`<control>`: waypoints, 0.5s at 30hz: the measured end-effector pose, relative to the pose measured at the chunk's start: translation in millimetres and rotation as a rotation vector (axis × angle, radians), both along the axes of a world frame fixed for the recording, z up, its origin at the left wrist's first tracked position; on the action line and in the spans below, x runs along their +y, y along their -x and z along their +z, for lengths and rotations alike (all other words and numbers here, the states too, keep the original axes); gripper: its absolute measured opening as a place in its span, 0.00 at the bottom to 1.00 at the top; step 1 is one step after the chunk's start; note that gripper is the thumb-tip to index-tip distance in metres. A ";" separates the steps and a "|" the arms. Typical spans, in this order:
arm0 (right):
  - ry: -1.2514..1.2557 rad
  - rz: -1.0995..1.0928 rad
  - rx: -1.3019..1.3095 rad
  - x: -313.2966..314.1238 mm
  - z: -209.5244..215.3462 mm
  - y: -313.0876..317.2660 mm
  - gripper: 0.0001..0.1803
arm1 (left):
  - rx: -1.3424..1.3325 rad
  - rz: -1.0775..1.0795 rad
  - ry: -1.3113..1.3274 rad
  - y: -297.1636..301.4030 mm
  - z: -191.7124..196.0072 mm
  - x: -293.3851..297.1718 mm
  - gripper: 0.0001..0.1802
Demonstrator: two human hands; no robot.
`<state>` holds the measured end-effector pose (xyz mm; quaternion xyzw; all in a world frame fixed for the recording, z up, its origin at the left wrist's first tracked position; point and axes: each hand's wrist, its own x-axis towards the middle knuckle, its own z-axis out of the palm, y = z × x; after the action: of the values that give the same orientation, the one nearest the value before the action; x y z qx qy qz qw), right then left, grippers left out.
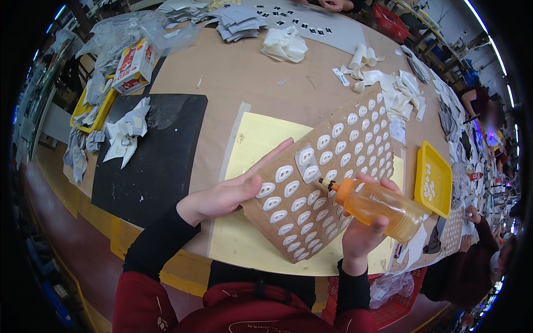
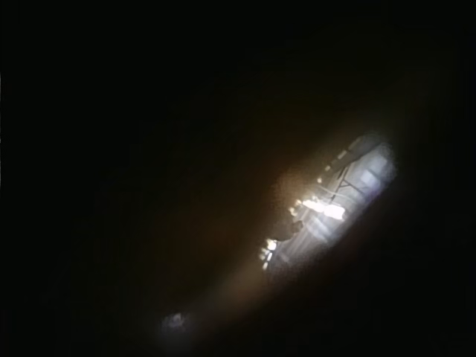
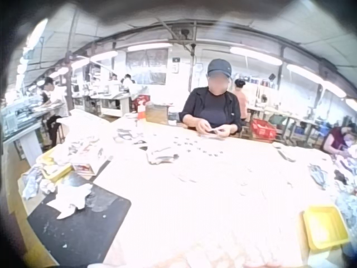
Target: The person applies glue from a squeeze bottle onto small white oval pieces arranged on a cardboard sheet. The person holds the board and methodically dispenses glue onto each piece in sequence.
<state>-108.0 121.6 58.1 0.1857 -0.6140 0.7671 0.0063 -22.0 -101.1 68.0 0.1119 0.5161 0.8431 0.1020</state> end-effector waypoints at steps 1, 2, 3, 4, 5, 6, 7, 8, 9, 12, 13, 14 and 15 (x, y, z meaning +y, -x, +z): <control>0.009 0.000 -0.006 -1.1 -0.7 -0.3 0.38 | 0.019 0.011 0.024 1.6 0.9 0.0 0.46; 0.017 -0.001 -0.012 -2.8 -1.3 -0.9 0.38 | 0.035 0.019 0.034 1.7 3.7 1.2 0.45; 0.026 -0.002 -0.018 -4.2 -1.9 -1.3 0.37 | 0.044 0.023 0.050 2.2 3.4 0.7 0.45; 0.028 -0.006 -0.014 -5.0 -2.5 -1.1 0.37 | 0.052 0.028 0.066 2.3 3.7 0.4 0.46; 0.030 -0.011 -0.010 -6.0 -3.1 -0.4 0.37 | 0.049 0.001 0.061 2.9 3.2 -1.6 0.46; 0.032 -0.017 -0.006 -6.9 -3.5 0.2 0.37 | 0.037 -0.014 0.051 3.6 0.1 -1.9 0.46; 0.036 -0.016 -0.003 -8.3 -3.3 0.2 0.37 | 0.025 -0.026 0.042 3.3 -2.7 -2.4 0.46; 0.040 -0.015 0.000 -9.7 -3.1 0.1 0.37 | 0.003 -0.026 0.028 3.6 -11.2 -1.4 0.46; 0.044 -0.014 0.003 -10.6 -3.0 -0.1 0.37 | -0.019 -0.025 0.013 3.6 -16.2 -1.0 0.46; 0.012 -0.006 0.018 -9.7 -3.8 -0.8 0.37 | -0.006 -0.031 0.024 4.2 -18.2 -2.1 0.46; 0.011 -0.010 0.026 -9.2 -4.5 -1.2 0.37 | 0.010 -0.036 0.024 3.8 -14.5 -2.2 0.46; 0.009 -0.014 0.035 -8.9 -5.4 -1.9 0.37 | 0.026 -0.041 0.024 2.7 -7.3 -2.4 0.46; 0.007 -0.018 0.043 -8.5 -6.4 -2.6 0.37 | 0.033 -0.081 -0.031 3.5 -7.1 -4.4 0.46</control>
<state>-105.4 113.0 51.7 0.1967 -0.6128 0.7649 0.0272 -25.5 -105.5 60.9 0.1482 0.4998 0.8440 0.1257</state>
